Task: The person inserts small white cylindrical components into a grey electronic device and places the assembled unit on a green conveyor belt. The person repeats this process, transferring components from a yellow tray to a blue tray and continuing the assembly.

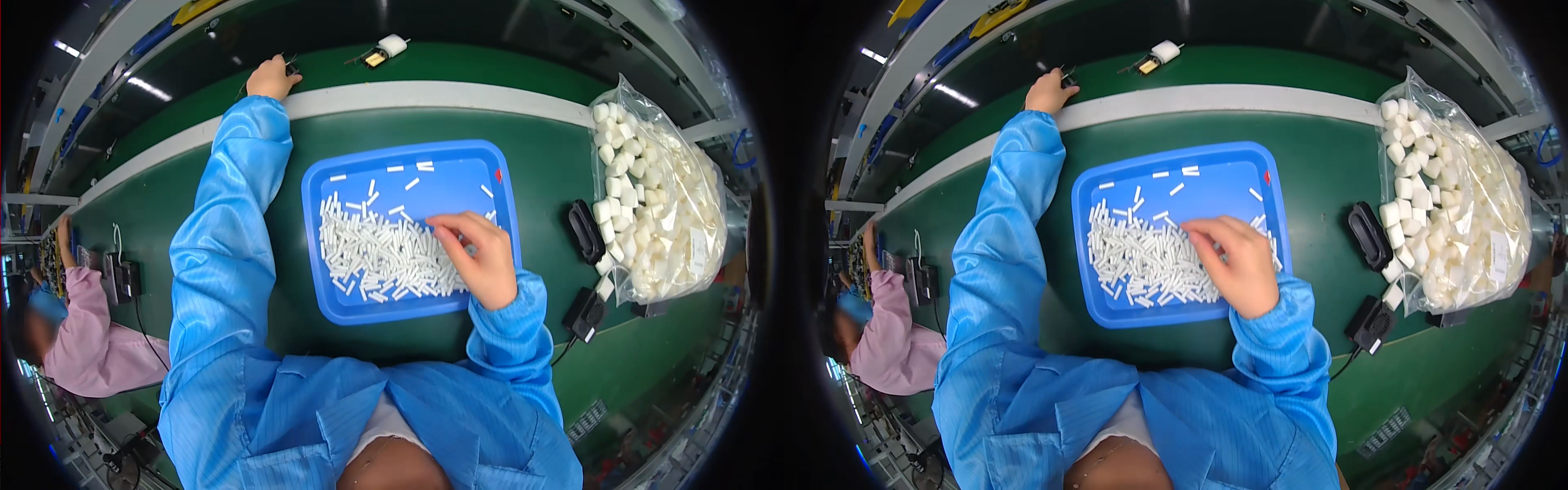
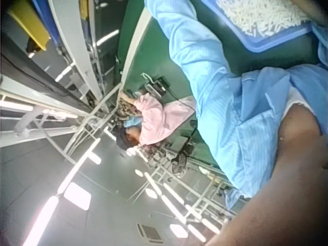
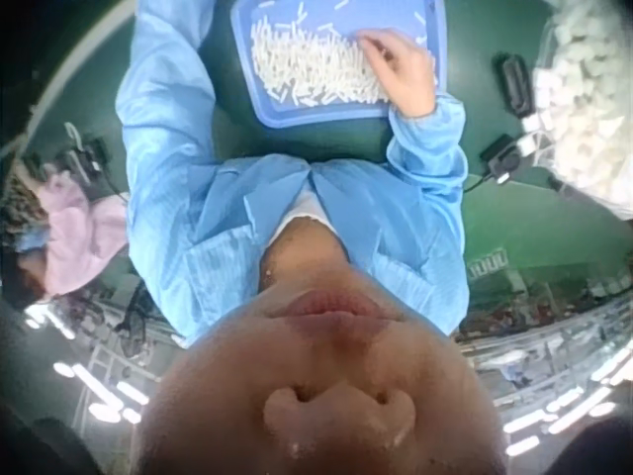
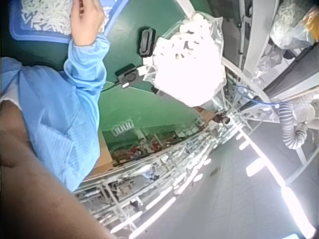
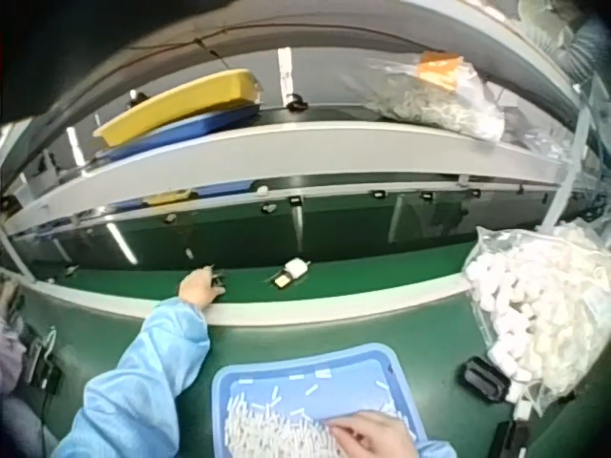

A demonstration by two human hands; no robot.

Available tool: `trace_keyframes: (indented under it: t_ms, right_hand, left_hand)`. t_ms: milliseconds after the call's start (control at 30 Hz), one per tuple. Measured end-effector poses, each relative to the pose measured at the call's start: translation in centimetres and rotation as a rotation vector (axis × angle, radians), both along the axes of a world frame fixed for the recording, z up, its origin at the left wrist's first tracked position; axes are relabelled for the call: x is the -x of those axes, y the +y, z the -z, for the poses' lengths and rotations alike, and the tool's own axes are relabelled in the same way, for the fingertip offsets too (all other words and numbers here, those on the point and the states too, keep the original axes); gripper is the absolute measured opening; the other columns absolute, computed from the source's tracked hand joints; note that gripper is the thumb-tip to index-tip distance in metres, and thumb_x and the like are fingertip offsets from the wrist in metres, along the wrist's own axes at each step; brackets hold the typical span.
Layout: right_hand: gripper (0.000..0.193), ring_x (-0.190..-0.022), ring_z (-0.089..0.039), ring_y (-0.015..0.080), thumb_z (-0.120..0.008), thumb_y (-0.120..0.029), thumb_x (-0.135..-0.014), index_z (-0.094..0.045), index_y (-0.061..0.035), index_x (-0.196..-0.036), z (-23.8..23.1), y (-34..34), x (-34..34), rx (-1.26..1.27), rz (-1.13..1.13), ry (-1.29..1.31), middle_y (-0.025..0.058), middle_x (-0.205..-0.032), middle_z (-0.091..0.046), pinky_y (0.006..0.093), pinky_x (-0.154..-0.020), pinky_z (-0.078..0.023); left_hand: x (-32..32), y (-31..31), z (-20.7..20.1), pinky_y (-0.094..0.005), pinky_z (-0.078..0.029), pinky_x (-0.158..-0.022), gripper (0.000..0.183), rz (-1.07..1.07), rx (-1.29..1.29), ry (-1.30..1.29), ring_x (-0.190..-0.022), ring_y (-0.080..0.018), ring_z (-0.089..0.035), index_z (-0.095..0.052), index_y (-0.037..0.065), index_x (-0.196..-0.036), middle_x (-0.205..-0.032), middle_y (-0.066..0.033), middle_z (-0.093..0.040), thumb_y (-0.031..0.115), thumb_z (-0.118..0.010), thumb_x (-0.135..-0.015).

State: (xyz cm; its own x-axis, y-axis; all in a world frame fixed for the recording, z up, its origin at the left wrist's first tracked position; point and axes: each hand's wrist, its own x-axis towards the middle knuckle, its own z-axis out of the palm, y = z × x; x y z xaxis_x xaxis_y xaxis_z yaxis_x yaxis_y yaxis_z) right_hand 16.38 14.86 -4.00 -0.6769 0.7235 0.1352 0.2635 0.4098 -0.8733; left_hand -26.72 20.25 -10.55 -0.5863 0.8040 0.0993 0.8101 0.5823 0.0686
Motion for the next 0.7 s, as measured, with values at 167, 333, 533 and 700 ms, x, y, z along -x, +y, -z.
trace_keyframes:
  t_ms: [167, 333, 533, 700]
  right_hand:
    - [0.012, -0.068, -0.061, 0.0245, -0.061, -0.004, -0.079, -0.067, -0.0042, -0.089, -0.3, 1.3, 1.0, -0.293, -0.084, -0.14, 0.0104, -0.082, -0.064, 0.0313, -0.06, -0.049]
    - [0.013, -0.074, -0.061, 0.0308, -0.061, -0.006, -0.076, -0.064, -0.0053, -0.089, 2.6, 6.0, 4.5, -0.722, -0.155, -0.237, 0.0118, -0.085, -0.062, 0.0383, -0.066, -0.05]
    - [0.019, -0.075, -0.061, 0.0321, -0.06, -0.004, -0.073, -0.064, -0.0054, -0.092, 3.9, 6.3, 5.3, -0.717, -0.188, -0.397, 0.013, -0.081, -0.061, 0.0404, -0.065, -0.05]
    - [0.021, -0.072, -0.062, 0.0284, -0.061, -0.002, -0.069, -0.067, -0.0036, -0.089, 2.6, 5.4, 4.1, -0.528, -0.101, -0.316, 0.0139, -0.08, -0.061, 0.0357, -0.066, -0.052]
  left_hand:
    - [-3.1, -4.2, -1.0, -0.0401, -0.049, -0.073, 0.033, 0.194, -0.456, -0.277, -0.085, -0.0343, -0.062, -0.054, 0.006, -0.102, -0.096, -0.0169, -0.064, 0.021, -0.069, -0.077]
    - [-13.7, -11.5, -6.3, -0.0306, -0.047, -0.067, 0.036, 0.294, -0.517, -0.819, -0.075, -0.0171, -0.06, -0.044, 0.002, -0.114, -0.092, -0.0139, -0.062, 0.023, -0.058, -0.088]
    - [-19.1, -17.4, -8.9, -0.0261, -0.04, -0.084, 0.037, 0.491, -0.56, -1.273, -0.096, -0.0129, -0.048, -0.049, 0.002, -0.121, -0.102, -0.0054, -0.05, 0.016, -0.058, -0.088]
    - [-20.0, -17.7, -10.2, -0.0226, -0.046, -0.067, 0.039, 0.447, -0.684, -1.076, -0.08, -0.0086, -0.057, -0.05, 0.003, -0.097, -0.09, -0.0067, -0.062, 0.002, -0.076, -0.069]
